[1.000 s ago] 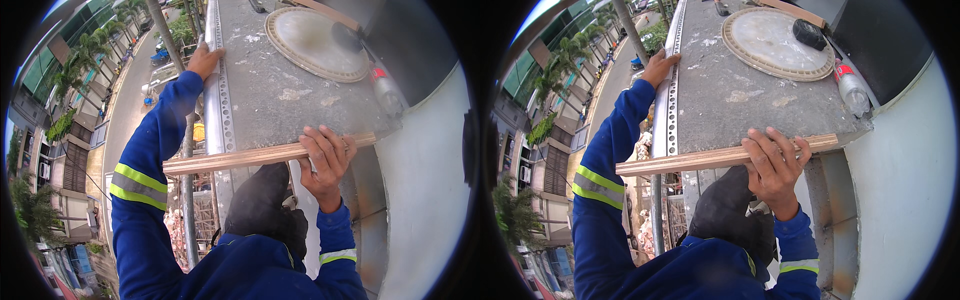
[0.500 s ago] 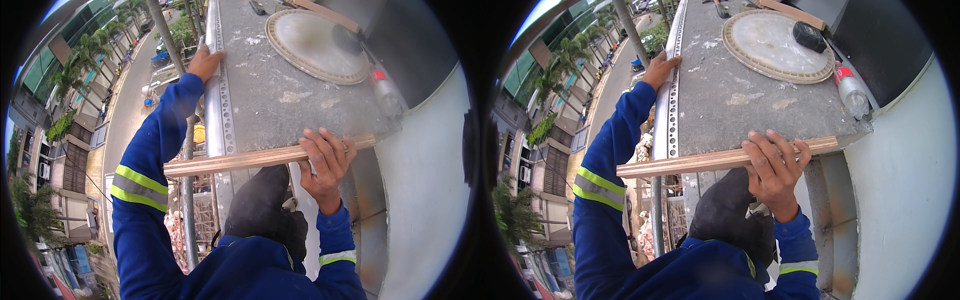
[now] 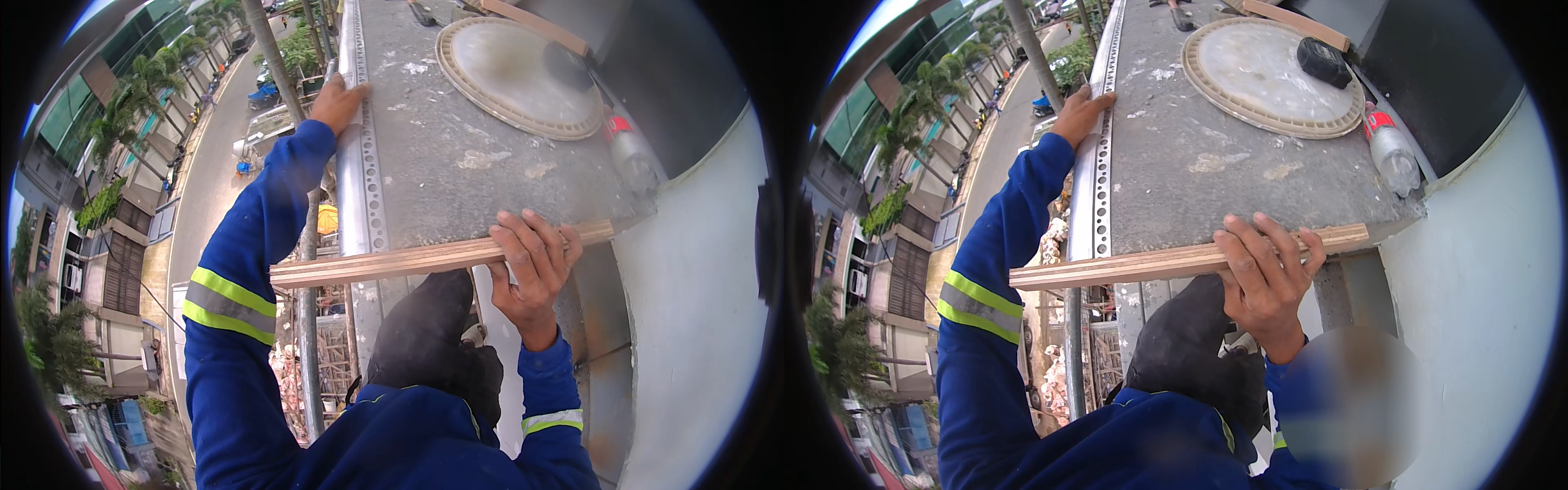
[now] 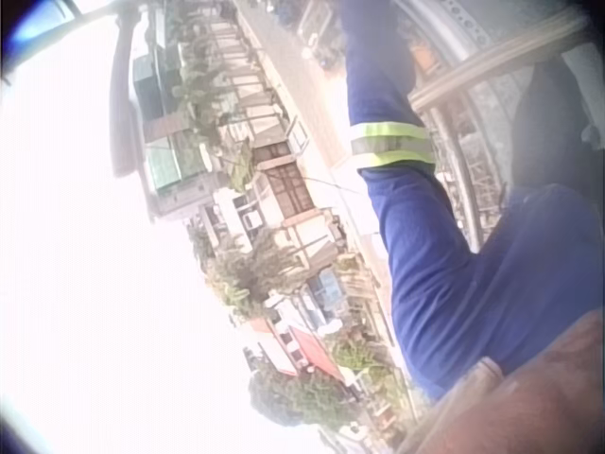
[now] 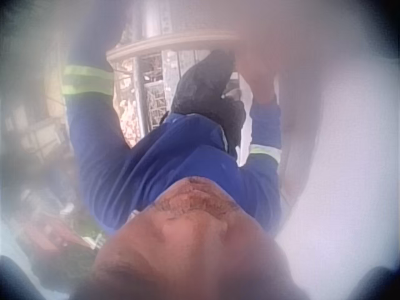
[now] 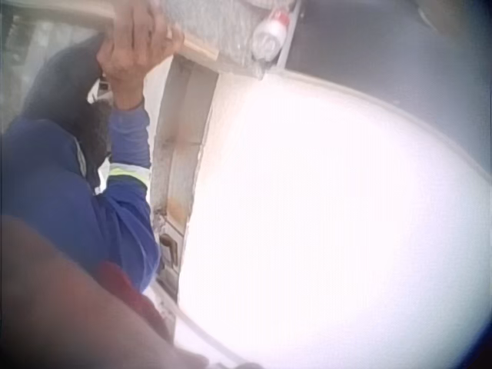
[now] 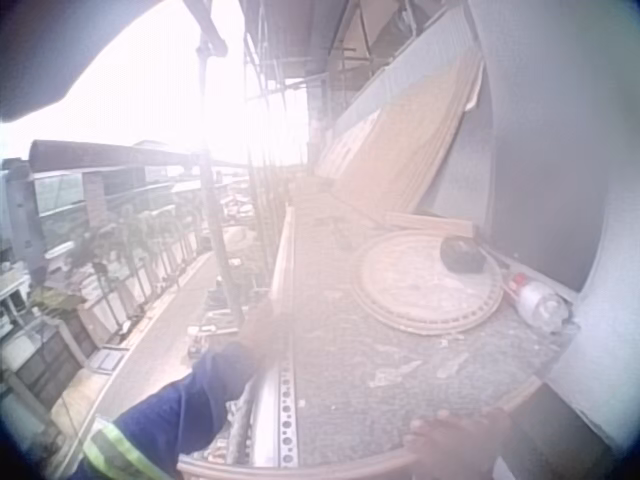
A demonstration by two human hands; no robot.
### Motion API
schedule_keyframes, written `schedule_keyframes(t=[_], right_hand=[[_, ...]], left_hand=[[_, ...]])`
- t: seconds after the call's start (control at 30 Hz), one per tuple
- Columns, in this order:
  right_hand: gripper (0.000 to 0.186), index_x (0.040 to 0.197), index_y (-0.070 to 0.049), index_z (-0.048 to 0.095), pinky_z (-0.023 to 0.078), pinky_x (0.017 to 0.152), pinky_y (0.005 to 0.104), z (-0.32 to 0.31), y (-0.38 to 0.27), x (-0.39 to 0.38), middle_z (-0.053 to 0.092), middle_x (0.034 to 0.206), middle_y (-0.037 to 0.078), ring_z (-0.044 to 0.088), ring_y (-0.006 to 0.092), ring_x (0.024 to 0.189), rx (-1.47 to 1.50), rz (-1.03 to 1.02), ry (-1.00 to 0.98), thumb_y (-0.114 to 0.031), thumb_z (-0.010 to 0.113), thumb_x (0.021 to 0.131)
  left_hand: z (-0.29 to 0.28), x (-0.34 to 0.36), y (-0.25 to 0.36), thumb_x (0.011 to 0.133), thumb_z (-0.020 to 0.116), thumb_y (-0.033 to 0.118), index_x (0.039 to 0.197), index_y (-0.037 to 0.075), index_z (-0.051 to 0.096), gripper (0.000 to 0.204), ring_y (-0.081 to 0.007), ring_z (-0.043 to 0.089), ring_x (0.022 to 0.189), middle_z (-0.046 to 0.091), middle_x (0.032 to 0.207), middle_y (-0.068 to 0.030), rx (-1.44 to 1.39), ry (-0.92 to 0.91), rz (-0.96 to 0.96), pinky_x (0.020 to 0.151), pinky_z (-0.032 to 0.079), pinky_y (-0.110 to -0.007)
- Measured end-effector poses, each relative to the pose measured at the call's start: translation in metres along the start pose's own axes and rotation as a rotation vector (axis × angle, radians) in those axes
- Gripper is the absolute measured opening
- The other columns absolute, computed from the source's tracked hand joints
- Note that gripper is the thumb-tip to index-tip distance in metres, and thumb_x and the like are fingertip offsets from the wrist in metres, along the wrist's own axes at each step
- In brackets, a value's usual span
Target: The person positions a wooden molding strip against a concrete ledge and uses a hammer to tap it into place. The person adjusts the strip's alignment and continues hammering to secure it.
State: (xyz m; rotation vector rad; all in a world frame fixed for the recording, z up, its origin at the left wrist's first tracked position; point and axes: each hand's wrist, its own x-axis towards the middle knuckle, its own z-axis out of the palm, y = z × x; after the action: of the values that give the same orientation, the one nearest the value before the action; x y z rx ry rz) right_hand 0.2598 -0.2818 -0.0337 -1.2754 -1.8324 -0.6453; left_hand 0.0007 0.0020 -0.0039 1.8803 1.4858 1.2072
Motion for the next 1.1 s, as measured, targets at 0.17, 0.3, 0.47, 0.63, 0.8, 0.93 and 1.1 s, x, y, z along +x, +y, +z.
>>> schedule_keyframes(t=[0.17, 0.3, 0.47, 0.63, 0.8, 0.93, 1.1], right_hand=[[0.028, 0.110, -0.021, 0.076, 0.024, 0.117, 0.0478, -0.001, 0.000, 0.001, 0.073, 0.122, -0.006, 0.061, 0.0185, 0.122, 0.008, -0.005, 0.002, -0.018, 0.073, 0.082], [0.031, 0.114, -0.017, 0.072, 0.027, 0.114, 0.0485, -0.003, 0.001, 0.002, 0.074, 0.121, -0.001, 0.062, 0.0229, 0.122, 0.009, -0.039, -0.006, -0.017, 0.077, 0.083], [0.027, 0.109, -0.021, 0.076, 0.023, 0.117, 0.0479, -0.001, 0.001, 0.001, 0.073, 0.122, -0.006, 0.061, 0.0187, 0.122, 0.011, -0.008, -0.001, -0.018, 0.072, 0.083], [0.027, 0.110, -0.021, 0.076, 0.023, 0.117, 0.0480, 0.000, 0.001, 0.000, 0.073, 0.122, -0.006, 0.061, 0.0185, 0.122, 0.010, -0.010, 0.001, -0.019, 0.072, 0.084], [0.025, 0.109, -0.021, 0.076, 0.023, 0.117, 0.0483, 0.000, 0.002, 0.000, 0.073, 0.122, -0.006, 0.061, 0.0186, 0.122, 0.008, -0.009, 0.000, -0.020, 0.072, 0.085], [0.024, 0.109, -0.021, 0.076, 0.023, 0.117, 0.0488, 0.000, 0.001, 0.000, 0.073, 0.122, -0.006, 0.061, 0.0188, 0.122, 0.004, -0.014, 0.008, -0.020, 0.071, 0.085], [0.023, 0.108, -0.021, 0.076, 0.023, 0.116, 0.0491, 0.000, 0.001, 0.000, 0.073, 0.122, -0.007, 0.061, 0.0192, 0.122, 0.000, -0.017, 0.007, -0.020, 0.071, 0.086]], left_hand=[[0.000, 0.000, 0.001, 0.090, 0.070, 0.039, 0.116, -0.012, 0.060, 0.058, -0.0388, 0.072, 0.101, 0.071, 0.107, -0.0313, 0.039, 0.000, -0.014, 0.090, 0.055, -0.042], [-0.001, 0.000, 0.001, 0.090, 0.070, 0.038, 0.116, -0.012, 0.060, 0.057, -0.0388, 0.072, 0.101, 0.071, 0.107, -0.0312, 0.043, -0.006, 0.004, 0.090, 0.055, -0.042], [-0.002, -0.002, 0.005, 0.090, 0.069, 0.038, 0.118, -0.012, 0.059, 0.057, -0.0375, 0.073, 0.100, 0.071, 0.106, -0.0306, 0.026, -0.017, -0.006, 0.089, 0.055, -0.042], [-0.008, -0.004, 0.012, 0.091, 0.068, 0.045, 0.131, -0.015, 0.052, 0.074, -0.0384, 0.068, 0.111, 0.067, 0.116, -0.0336, 0.081, -0.085, -0.055, 0.096, 0.050, -0.039], [-0.011, -0.005, 0.014, 0.091, 0.068, 0.048, 0.138, -0.017, 0.048, 0.083, -0.0389, 0.066, 0.116, 0.065, 0.122, -0.0352, 0.063, -0.134, -0.063, 0.099, 0.047, -0.037], [-0.006, -0.005, 0.012, 0.090, 0.068, 0.041, 0.128, -0.014, 0.054, 0.068, -0.0382, 0.070, 0.109, 0.068, 0.116, -0.0318, 0.061, -0.056, -0.054, 0.095, 0.052, -0.040], [-0.003, -0.005, 0.008, 0.090, 0.068, 0.039, 0.127, -0.012, 0.056, 0.064, -0.0398, 0.070, 0.108, 0.069, 0.114, -0.0312, 0.031, -0.018, -0.034, 0.095, 0.053, -0.041]])
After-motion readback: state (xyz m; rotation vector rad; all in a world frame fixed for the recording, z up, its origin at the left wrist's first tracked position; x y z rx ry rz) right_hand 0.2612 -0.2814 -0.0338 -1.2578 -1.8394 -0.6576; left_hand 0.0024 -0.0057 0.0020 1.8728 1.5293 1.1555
